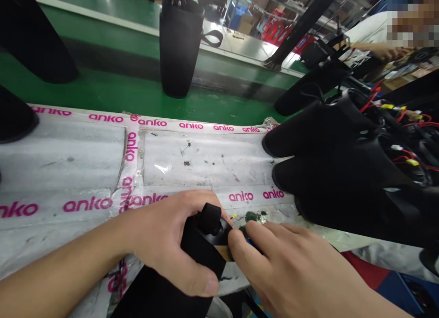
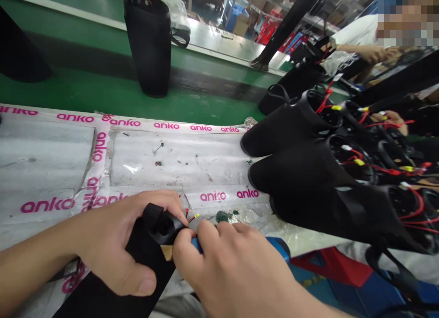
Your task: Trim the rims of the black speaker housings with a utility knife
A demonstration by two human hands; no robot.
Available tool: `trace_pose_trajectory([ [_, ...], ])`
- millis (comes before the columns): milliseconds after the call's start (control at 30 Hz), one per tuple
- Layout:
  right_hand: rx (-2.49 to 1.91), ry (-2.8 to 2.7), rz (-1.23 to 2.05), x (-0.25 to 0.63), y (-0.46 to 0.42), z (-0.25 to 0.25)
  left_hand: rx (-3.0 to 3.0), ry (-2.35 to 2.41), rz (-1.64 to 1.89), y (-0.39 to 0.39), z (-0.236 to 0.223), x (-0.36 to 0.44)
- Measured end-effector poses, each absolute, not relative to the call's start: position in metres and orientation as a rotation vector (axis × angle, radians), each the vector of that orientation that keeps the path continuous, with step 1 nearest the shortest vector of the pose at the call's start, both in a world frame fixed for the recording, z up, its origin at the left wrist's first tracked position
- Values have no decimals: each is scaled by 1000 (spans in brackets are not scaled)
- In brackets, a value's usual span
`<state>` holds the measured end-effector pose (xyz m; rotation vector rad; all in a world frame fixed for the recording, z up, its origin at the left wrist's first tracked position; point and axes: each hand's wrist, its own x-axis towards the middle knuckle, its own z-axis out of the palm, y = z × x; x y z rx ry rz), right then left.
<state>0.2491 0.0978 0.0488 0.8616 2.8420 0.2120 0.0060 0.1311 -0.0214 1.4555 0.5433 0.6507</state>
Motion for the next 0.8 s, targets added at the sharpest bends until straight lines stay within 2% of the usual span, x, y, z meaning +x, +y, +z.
trace_pose_trajectory([
  [400, 875, 2807, -119, 250, 94, 55, 1403, 614, 675, 125, -15, 9],
  [800, 890, 2889, -139, 245, 98, 54, 1426, 694, 652, 124, -14, 11],
])
